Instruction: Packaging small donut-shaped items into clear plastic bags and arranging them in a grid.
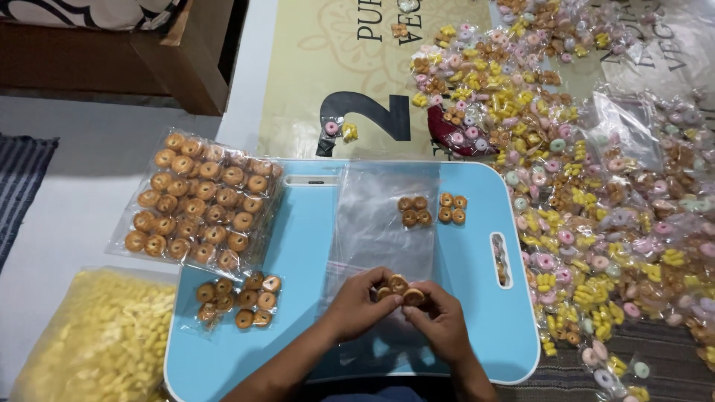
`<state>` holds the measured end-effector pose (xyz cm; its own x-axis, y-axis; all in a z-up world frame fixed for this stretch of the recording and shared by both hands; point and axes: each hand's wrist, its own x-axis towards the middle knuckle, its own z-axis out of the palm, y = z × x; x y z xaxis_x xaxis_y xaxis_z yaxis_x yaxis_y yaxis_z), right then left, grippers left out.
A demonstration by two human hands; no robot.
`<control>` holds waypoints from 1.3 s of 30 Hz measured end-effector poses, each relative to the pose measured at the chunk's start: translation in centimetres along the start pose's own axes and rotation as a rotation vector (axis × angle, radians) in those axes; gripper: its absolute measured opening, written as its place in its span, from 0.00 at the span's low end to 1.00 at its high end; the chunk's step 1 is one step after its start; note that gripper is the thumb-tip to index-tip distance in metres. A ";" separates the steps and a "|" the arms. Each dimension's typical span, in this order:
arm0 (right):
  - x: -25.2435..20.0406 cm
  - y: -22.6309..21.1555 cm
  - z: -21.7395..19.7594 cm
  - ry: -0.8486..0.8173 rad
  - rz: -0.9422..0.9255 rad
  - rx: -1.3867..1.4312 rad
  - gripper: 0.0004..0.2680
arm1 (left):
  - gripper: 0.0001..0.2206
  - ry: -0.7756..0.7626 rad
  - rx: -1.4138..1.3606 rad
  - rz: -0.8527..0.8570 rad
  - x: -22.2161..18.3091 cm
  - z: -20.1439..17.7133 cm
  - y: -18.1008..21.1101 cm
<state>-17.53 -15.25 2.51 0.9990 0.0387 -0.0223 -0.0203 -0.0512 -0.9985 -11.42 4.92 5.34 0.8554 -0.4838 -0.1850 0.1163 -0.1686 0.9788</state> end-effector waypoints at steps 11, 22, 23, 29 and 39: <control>0.6 1.2 0.6 0.063 0.070 -0.054 0.11 | 0.07 0.001 -0.200 0.062 1.0 0.5 -4.2; 1.2 0.3 0.7 0.021 -0.131 -0.155 0.04 | 0.08 -0.037 -0.276 -0.028 1.4 0.4 -4.7; 1.2 0.2 0.8 0.047 -0.152 -0.188 0.04 | 0.08 -0.028 -0.308 -0.013 1.3 0.6 -4.9; 0.9 0.2 1.1 0.104 -0.059 -0.287 0.07 | 0.07 -0.007 -0.402 -0.077 0.9 0.5 -3.0; 1.5 0.2 1.3 0.069 0.170 -0.032 0.07 | 0.11 0.075 -0.477 0.006 1.4 0.6 -5.5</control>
<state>-16.06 -13.87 2.17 0.9816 -0.0418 -0.1861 -0.1890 -0.0833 -0.9784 -11.19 4.66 -0.39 0.8887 -0.4174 -0.1895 0.3148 0.2553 0.9142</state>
